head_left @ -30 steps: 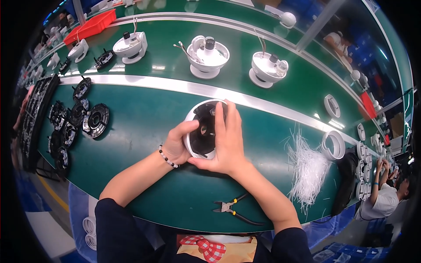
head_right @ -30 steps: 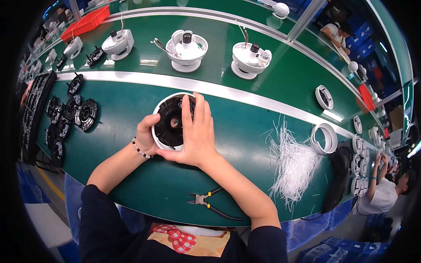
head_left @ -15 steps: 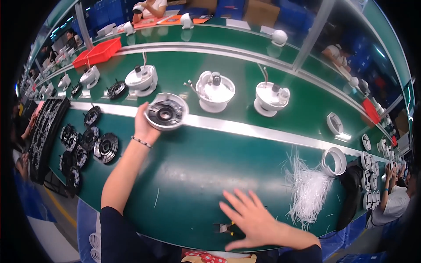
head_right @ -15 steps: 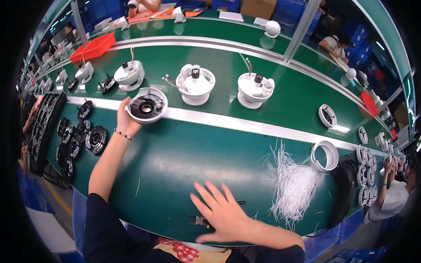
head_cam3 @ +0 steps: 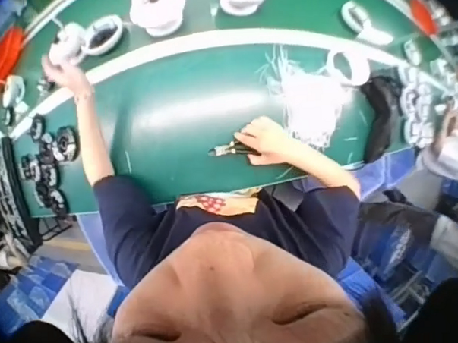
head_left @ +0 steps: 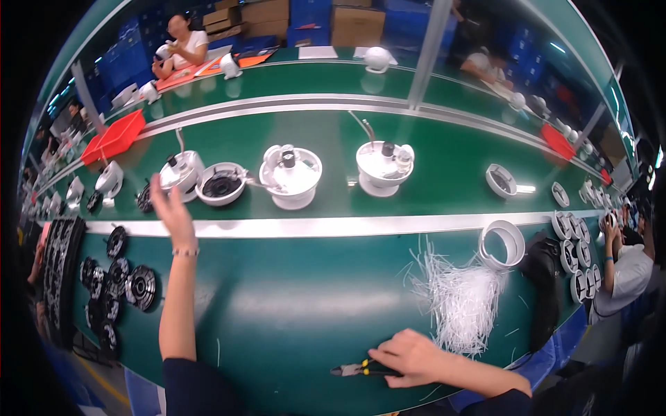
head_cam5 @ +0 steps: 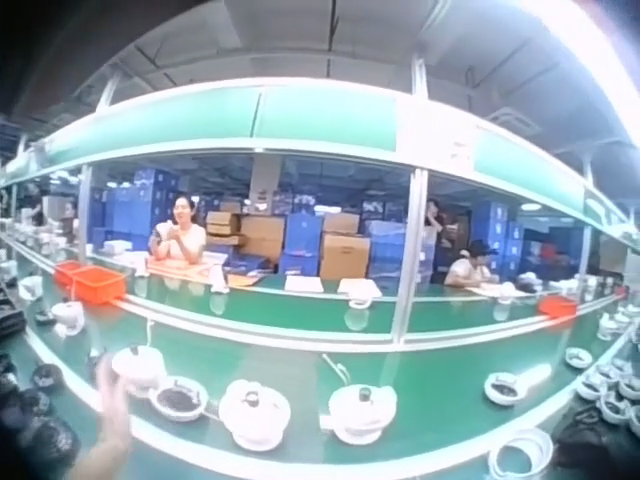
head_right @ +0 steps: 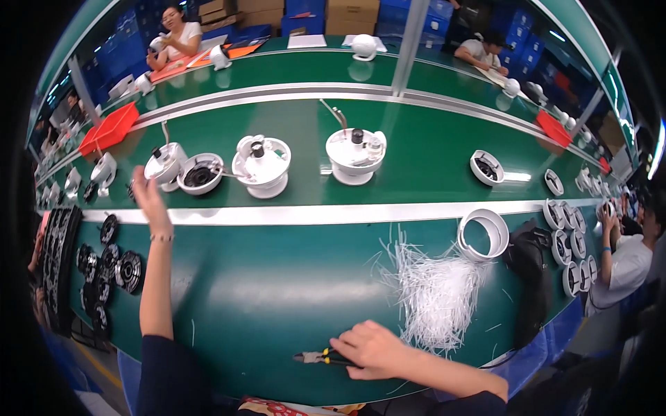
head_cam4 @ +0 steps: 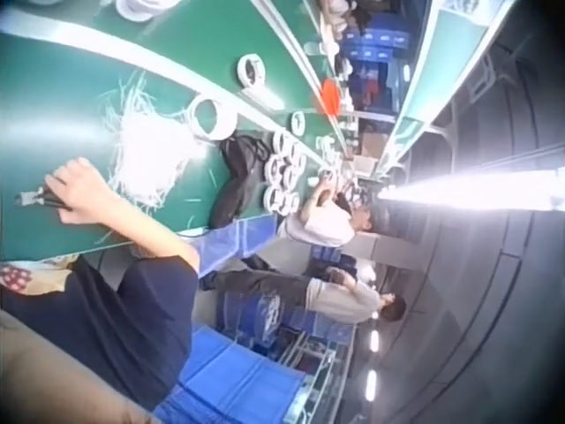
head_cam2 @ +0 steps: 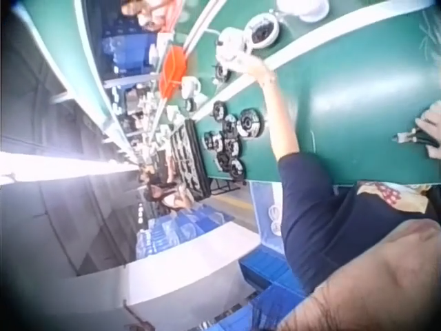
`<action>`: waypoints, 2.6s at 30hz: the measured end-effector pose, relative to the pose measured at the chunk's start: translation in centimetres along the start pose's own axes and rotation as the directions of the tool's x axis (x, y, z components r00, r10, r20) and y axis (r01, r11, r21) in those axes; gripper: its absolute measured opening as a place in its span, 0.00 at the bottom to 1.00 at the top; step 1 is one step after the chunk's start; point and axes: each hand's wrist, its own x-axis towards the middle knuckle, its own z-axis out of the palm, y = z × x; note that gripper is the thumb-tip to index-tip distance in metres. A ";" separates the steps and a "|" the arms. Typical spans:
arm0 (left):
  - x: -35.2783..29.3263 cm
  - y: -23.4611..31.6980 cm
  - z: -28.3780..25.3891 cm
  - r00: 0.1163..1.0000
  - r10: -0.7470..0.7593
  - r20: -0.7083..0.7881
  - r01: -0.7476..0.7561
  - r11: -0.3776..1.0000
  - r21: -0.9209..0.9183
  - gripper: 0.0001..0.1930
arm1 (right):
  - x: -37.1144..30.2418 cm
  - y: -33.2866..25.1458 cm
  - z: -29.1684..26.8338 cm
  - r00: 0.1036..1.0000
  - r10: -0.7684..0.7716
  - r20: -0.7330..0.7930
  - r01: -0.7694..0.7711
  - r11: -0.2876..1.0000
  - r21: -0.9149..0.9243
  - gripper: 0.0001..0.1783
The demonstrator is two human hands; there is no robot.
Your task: Assembling components of CCTV cameras on a factory production line.
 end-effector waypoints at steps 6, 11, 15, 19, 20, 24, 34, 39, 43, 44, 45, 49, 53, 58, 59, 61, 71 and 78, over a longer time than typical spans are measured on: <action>-3.7 14.2 12.1 0.545 0.499 0.674 -0.500 0.839 -0.217 0.17 | 2.7 7.6 -10.1 0.810 0.282 -0.515 -0.224 0.959 0.173 0.27; -5.2 5.7 26.2 0.239 0.363 0.901 -0.533 0.824 -0.190 0.13 | 9.4 10.5 -12.3 0.582 0.394 -0.711 -0.547 0.837 0.016 0.28; -6.4 2.9 30.5 0.167 0.253 0.953 -0.508 0.850 -0.137 0.07 | 12.2 12.6 -9.8 0.534 0.486 -0.692 -0.684 0.729 -0.015 0.24; -6.0 2.7 31.9 0.310 0.245 0.919 -0.368 0.922 -0.122 0.06 | 14.3 14.3 -8.9 0.434 0.510 -0.742 -0.775 0.632 -0.018 0.21; -5.6 2.5 31.9 0.337 0.206 0.919 -0.297 0.949 -0.104 0.06 | 15.1 14.2 -9.1 0.429 0.535 -0.728 -0.813 0.580 -0.053 0.21; -5.5 2.2 31.9 0.370 0.197 0.908 -0.272 0.957 -0.096 0.07 | 17.1 14.9 -9.0 0.386 0.512 -0.768 -0.887 0.435 -0.156 0.20; -5.4 3.3 31.4 0.360 0.183 0.915 -0.253 0.963 -0.093 0.09 | 18.5 15.6 -9.4 0.281 0.578 -0.766 -0.910 0.413 -0.023 0.21; -5.9 3.7 31.3 0.384 0.194 0.903 -0.285 0.955 -0.084 0.07 | 18.4 15.5 -9.7 0.345 0.621 -0.704 -0.898 0.438 -0.054 0.15; -5.8 4.6 30.5 0.576 0.204 0.792 -0.150 0.978 -0.143 0.07 | 17.1 13.5 -9.8 0.321 0.637 -0.701 -0.923 0.376 -0.081 0.14; -5.1 5.5 29.7 0.615 0.178 0.769 -0.057 0.982 -0.181 0.07 | 16.4 12.9 -10.0 0.338 0.625 -0.703 -0.917 0.386 -0.098 0.15; -4.5 6.5 29.1 0.652 0.146 0.744 0.034 0.975 -0.221 0.07 | 15.4 11.7 -10.3 0.400 0.544 -0.738 -0.864 0.492 -0.106 0.17; -5.6 11.8 23.0 0.703 0.208 0.680 0.245 0.827 -0.506 0.06 | 12.6 4.0 -12.6 0.300 0.435 -0.849 -0.683 0.719 0.127 0.26; -9.7 13.1 13.4 0.301 0.403 0.864 0.180 0.866 -0.467 0.06 | 10.4 -0.4 -12.2 0.243 0.257 -0.935 -0.394 0.907 0.147 0.30; -5.2 10.4 1.4 0.374 0.483 0.792 -0.181 0.875 -0.449 0.13 | 11.9 -3.9 -10.0 0.616 0.098 -0.782 -0.371 0.911 -0.179 0.35; -2.7 9.2 -0.2 0.441 0.522 0.730 -0.336 0.851 -0.405 0.12 | 12.8 -4.2 -9.6 0.653 0.115 -0.748 -0.330 0.933 -0.145 0.35; 3.3 5.8 -1.9 0.583 0.467 0.665 -0.430 0.872 -0.235 0.09 | 14.4 -4.1 -9.0 0.712 0.147 -0.687 -0.337 0.929 -0.150 0.34; 19.8 -10.6 -3.1 0.356 -0.292 0.888 0.043 0.954 0.296 0.19 | 31.1 -0.8 -13.3 0.772 0.019 -0.636 -0.174 0.968 -0.183 0.28; 19.9 -11.1 -0.9 0.156 -0.144 0.977 -0.140 0.976 0.166 0.15 | 37.2 2.0 -14.4 0.777 0.077 -0.625 -0.194 0.973 -0.122 0.31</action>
